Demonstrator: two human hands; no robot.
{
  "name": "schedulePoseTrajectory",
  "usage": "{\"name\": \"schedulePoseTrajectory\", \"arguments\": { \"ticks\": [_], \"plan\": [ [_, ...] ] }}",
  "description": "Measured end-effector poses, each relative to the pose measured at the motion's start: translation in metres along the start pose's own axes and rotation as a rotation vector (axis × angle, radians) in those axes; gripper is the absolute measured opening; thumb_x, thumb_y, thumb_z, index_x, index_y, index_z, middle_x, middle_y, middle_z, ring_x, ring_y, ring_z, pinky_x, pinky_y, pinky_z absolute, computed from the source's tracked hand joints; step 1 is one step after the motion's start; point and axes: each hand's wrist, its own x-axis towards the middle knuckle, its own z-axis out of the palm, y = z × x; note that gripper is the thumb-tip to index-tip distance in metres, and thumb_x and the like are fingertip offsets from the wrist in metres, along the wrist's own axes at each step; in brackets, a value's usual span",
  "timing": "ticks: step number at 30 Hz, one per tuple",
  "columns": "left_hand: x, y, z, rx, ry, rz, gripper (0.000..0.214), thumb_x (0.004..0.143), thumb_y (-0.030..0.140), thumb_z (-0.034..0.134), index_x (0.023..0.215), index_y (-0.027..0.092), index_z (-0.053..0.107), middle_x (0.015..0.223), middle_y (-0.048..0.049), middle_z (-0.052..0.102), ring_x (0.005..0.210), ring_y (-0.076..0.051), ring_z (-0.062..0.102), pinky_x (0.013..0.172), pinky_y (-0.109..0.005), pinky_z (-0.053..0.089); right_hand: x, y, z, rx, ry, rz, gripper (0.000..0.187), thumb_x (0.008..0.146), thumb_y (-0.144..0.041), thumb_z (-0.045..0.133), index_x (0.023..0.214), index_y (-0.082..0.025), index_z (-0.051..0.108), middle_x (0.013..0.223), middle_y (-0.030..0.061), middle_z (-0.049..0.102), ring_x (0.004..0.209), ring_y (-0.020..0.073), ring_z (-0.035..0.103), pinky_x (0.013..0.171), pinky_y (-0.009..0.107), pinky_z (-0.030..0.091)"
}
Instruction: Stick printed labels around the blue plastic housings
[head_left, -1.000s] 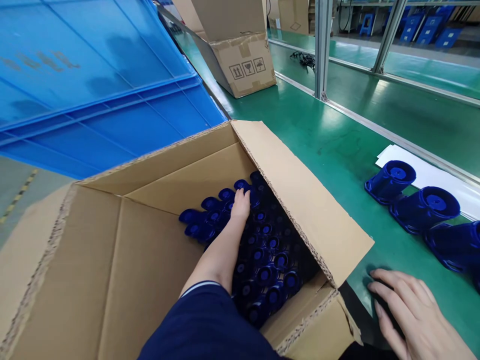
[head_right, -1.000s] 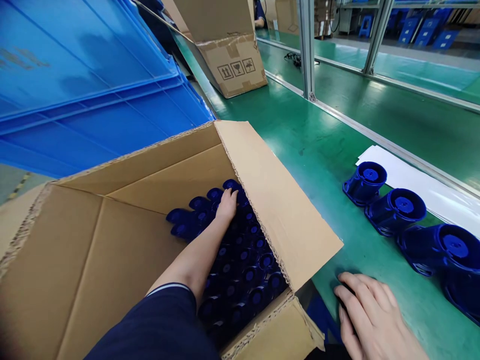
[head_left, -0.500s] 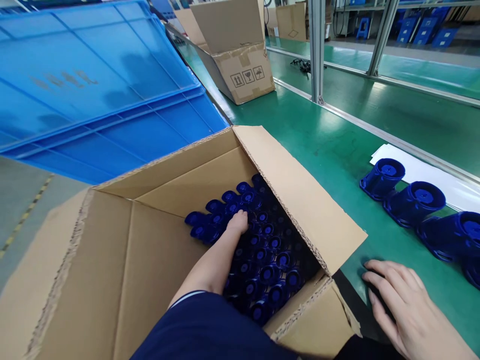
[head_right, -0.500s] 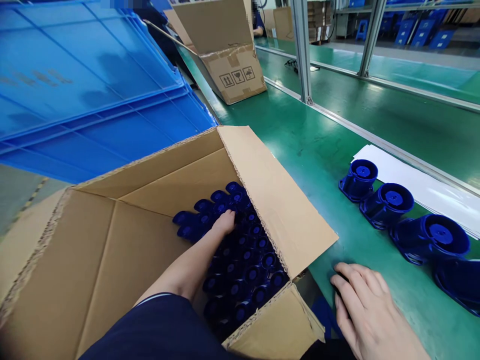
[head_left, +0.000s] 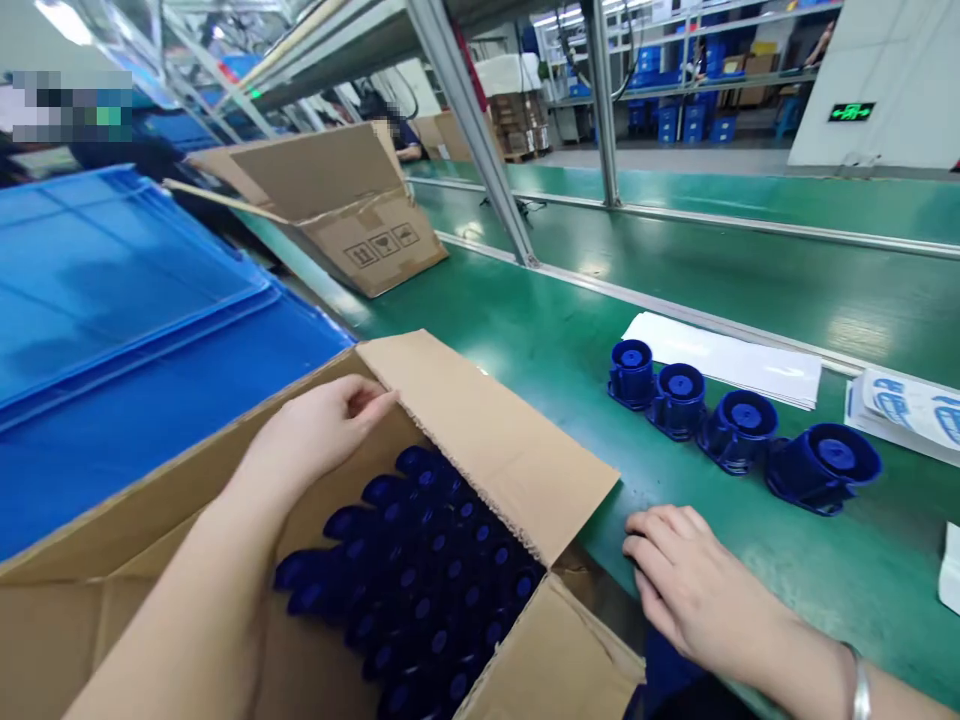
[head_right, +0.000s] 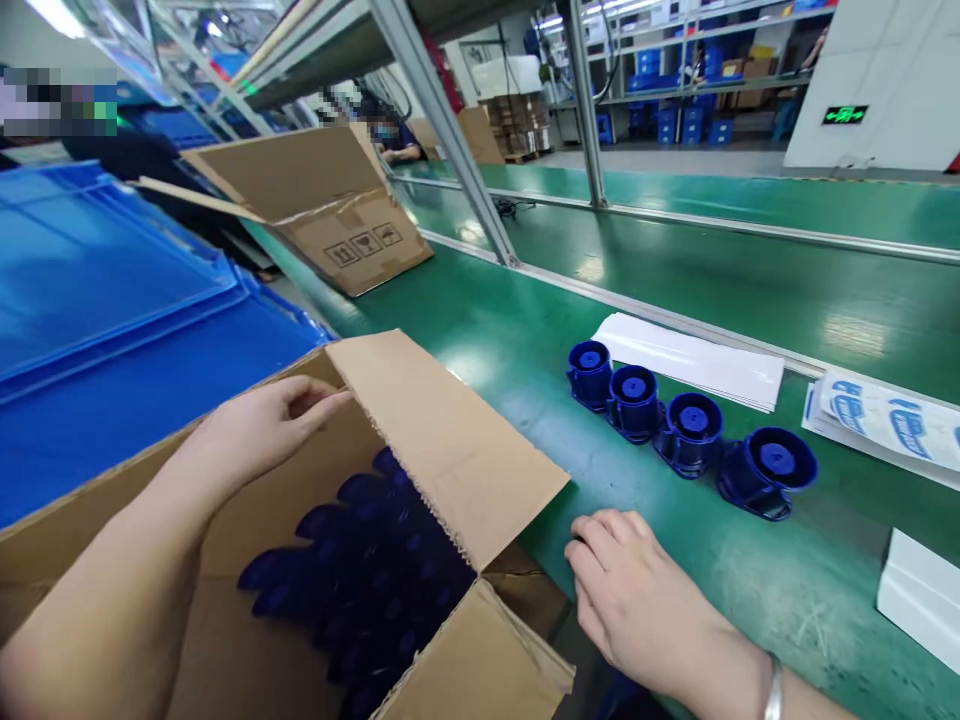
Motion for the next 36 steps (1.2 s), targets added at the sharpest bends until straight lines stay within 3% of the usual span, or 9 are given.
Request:
{"name": "schedulePoseTrajectory", "arguments": {
  "ticks": [2, 3, 6, 8, 10, 18, 30, 33, 36],
  "plan": [
    [-0.002, 0.059, -0.012, -0.135, -0.03, 0.204, 0.037, 0.092, 0.055, 0.053, 0.12, 0.031, 0.06, 0.113, 0.0017, 0.067, 0.099, -0.017, 0.066, 0.088, -0.031, 0.057, 0.001, 0.0, 0.0, 0.01, 0.002, 0.014, 0.02, 0.096, -0.015, 0.05, 0.115, -0.016, 0.056, 0.122, 0.01, 0.058, 0.109, 0.0266, 0.052, 0.095, 0.045, 0.047],
    [-0.006, 0.091, -0.012, -0.281, -0.051, 0.4, 0.044, 0.092, 0.053, 0.055, 0.13, 0.031, 0.055, 0.126, -0.0025, 0.062, 0.108, -0.019, 0.063, 0.091, -0.033, 0.056, 0.002, 0.001, 0.0, 0.013, 0.0, 0.02, 0.019, 0.096, -0.015, 0.05, 0.114, -0.016, 0.057, 0.12, 0.0097, 0.059, 0.107, 0.0263, 0.053, 0.094, 0.045, 0.047],
    [-0.017, 0.18, 0.007, -0.312, -0.152, 0.87, 0.046, 0.092, 0.041, 0.062, 0.136, 0.032, 0.053, 0.146, -0.0092, 0.046, 0.135, -0.027, 0.044, 0.104, -0.042, 0.049, 0.002, 0.001, 0.0, 0.006, 0.0, 0.03, 0.014, 0.095, -0.014, 0.051, 0.107, -0.017, 0.057, 0.115, 0.0092, 0.059, 0.103, 0.0259, 0.053, 0.092, 0.045, 0.048],
    [-0.017, 0.221, 0.028, -0.214, -0.241, 1.012, 0.048, 0.088, 0.033, 0.069, 0.134, 0.029, 0.055, 0.145, -0.0135, 0.044, 0.136, -0.032, 0.041, 0.111, -0.051, 0.041, 0.0, 0.003, 0.0, 0.005, 0.004, 0.026, 0.012, 0.094, -0.013, 0.051, 0.103, -0.017, 0.057, 0.111, 0.0088, 0.059, 0.101, 0.0255, 0.052, 0.09, 0.044, 0.048],
    [-0.01, 0.242, 0.046, -0.142, -0.292, 1.061, 0.046, 0.083, 0.026, 0.074, 0.127, 0.025, 0.06, 0.135, -0.0153, 0.049, 0.127, -0.035, 0.046, 0.107, -0.055, 0.042, -0.001, 0.004, -0.001, 0.012, 0.012, 0.012, 0.01, 0.093, -0.013, 0.052, 0.101, -0.017, 0.057, 0.107, 0.0082, 0.059, 0.099, 0.025, 0.052, 0.088, 0.042, 0.049],
    [0.016, 0.243, 0.066, -0.129, -0.284, 1.0, 0.039, 0.084, 0.029, 0.075, 0.119, 0.019, 0.063, 0.127, -0.0138, 0.041, 0.112, -0.026, 0.052, 0.097, -0.041, 0.048, -0.006, 0.011, -0.001, 0.082, 0.055, -0.014, 0.013, 0.093, -0.008, 0.051, 0.098, -0.018, 0.057, 0.104, 0.0072, 0.058, 0.097, 0.0234, 0.052, 0.087, 0.04, 0.048],
    [0.023, 0.253, 0.094, -0.064, -0.272, 1.011, 0.022, 0.082, 0.035, 0.079, 0.09, 0.017, 0.07, 0.069, -0.0024, 0.065, 0.072, -0.02, 0.06, 0.075, -0.029, 0.044, -0.01, 0.023, 0.009, 0.128, 0.084, -0.082, 0.019, 0.091, -0.005, 0.053, 0.102, -0.019, 0.058, 0.106, 0.008, 0.06, 0.099, 0.0244, 0.054, 0.085, 0.041, 0.048],
    [0.022, 0.251, 0.084, -0.065, -0.179, 0.961, 0.021, 0.08, 0.034, 0.08, 0.082, 0.016, 0.07, 0.068, -0.004, 0.065, 0.073, -0.021, 0.06, 0.073, -0.03, 0.043, -0.012, 0.024, 0.008, 0.118, 0.097, -0.102, 0.018, 0.092, -0.007, 0.052, 0.103, -0.02, 0.058, 0.106, 0.0082, 0.06, 0.097, 0.0238, 0.055, 0.084, 0.041, 0.049],
    [0.017, 0.231, 0.045, -0.083, -0.049, 0.877, 0.02, 0.084, 0.037, 0.076, 0.087, 0.017, 0.071, 0.075, -0.004, 0.067, 0.08, -0.022, 0.061, 0.077, -0.032, 0.044, -0.013, 0.026, 0.007, 0.126, 0.098, -0.117, 0.016, 0.093, -0.009, 0.051, 0.104, -0.02, 0.058, 0.106, 0.0085, 0.061, 0.097, 0.0234, 0.056, 0.084, 0.041, 0.05]
  ]
}}
